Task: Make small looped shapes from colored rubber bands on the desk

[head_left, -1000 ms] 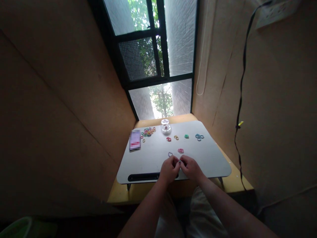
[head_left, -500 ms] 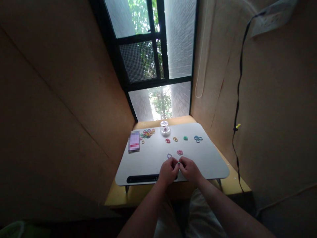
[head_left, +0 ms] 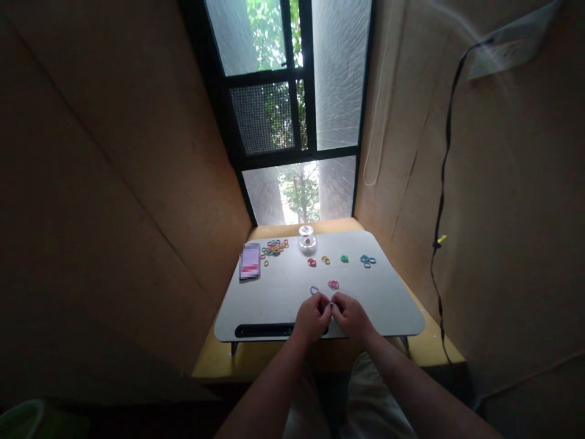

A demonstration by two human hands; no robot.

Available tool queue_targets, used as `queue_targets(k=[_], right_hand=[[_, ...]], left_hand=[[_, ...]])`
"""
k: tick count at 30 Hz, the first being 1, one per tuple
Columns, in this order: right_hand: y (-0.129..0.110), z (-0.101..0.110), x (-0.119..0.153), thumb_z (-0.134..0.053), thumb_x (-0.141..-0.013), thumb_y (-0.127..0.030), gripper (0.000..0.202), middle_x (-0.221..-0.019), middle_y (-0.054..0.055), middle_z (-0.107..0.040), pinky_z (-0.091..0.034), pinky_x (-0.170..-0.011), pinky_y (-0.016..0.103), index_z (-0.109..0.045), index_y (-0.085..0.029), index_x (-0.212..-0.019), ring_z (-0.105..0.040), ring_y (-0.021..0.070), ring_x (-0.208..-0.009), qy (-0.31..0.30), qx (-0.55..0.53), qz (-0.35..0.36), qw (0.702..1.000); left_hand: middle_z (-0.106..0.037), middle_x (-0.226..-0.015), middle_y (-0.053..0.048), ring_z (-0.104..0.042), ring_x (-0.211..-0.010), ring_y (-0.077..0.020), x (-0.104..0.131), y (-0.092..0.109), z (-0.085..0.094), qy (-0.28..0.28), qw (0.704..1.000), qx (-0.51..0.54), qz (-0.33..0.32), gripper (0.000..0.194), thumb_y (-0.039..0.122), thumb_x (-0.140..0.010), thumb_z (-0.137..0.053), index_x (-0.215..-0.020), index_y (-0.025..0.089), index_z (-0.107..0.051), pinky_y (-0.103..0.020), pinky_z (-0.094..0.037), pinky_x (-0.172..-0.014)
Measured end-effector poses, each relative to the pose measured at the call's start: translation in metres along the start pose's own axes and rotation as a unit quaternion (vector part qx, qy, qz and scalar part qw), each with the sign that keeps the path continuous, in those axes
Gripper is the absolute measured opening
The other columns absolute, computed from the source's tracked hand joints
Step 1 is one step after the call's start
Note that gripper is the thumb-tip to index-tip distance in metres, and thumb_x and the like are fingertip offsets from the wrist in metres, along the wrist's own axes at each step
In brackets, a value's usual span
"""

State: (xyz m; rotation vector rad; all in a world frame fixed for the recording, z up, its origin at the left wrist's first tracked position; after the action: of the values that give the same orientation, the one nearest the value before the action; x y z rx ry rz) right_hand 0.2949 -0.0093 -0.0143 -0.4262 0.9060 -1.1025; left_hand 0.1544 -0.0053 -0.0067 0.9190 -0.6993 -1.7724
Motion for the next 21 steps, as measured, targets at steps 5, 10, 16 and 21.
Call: queue_targets(k=[5,10,16,21], right_hand=[[-0.0011,0.0005,-0.0002,-0.047,-0.081,-0.017,0.013,-0.064,-0.003,-0.052,-0.034,-0.059,0.025,-0.048,-0.021,-0.069,-0.048,0.0135,-0.061,-0.004,-0.001,-0.003,1.000],[0.0009,-0.0004,-0.0005,-0.046,-0.080,-0.017,0.014,-0.064,-0.003,-0.050,-0.033,-0.059,0.024,-0.046,-0.020,-0.067,-0.047,0.0131,-0.061,-0.002,-0.002,-0.001,1.000],[0.0027,-0.0011,0.0001,-0.047,-0.081,-0.017,0.013,-0.065,-0.002,-0.051,-0.033,-0.060,0.025,-0.047,-0.020,-0.068,-0.047,0.0133,-0.062,-0.008,-0.009,-0.005,1.000],[0.0022,-0.0007,0.0009,-0.047,-0.080,-0.017,0.013,-0.064,-0.003,-0.050,-0.032,-0.060,0.025,-0.047,-0.020,-0.068,-0.046,0.0133,-0.061,-0.006,-0.012,-0.014,1.000]], left_hand=[[-0.057,-0.065,0.002,-0.050,-0.061,-0.0118,-0.0004,0.0004,0.0000,0.001,1.000,0.000,-0.004,0.008,0.023,-0.082,-0.054,-0.075,0.019,-0.055,-0.023,-0.035,-0.060],[-0.056,-0.065,0.003,-0.050,-0.060,-0.0117,-0.0008,-0.0006,-0.0011,0.000,1.000,0.003,-0.003,0.007,0.023,-0.082,-0.054,-0.076,0.019,-0.056,-0.023,-0.034,-0.059],[-0.056,-0.065,0.003,-0.050,-0.060,-0.0118,0.0000,-0.0014,-0.0028,0.004,1.000,0.004,-0.003,0.008,0.023,-0.082,-0.054,-0.076,0.019,-0.056,-0.024,-0.035,-0.059],[-0.056,-0.065,0.003,-0.050,-0.060,-0.0118,0.0005,-0.0011,-0.0028,0.002,1.000,0.011,-0.005,0.007,0.023,-0.082,-0.054,-0.076,0.019,-0.056,-0.024,-0.035,-0.059]])
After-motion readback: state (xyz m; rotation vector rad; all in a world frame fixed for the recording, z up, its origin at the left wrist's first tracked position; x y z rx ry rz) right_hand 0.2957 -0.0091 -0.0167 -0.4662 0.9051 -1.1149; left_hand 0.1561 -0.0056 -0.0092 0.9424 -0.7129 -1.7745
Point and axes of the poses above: each hand's wrist, its own x-axis away from the middle knuckle, its own z-axis out of the back of the hand, y = z × x, the point moved 3 cm from there along -x, towards the middle knuckle
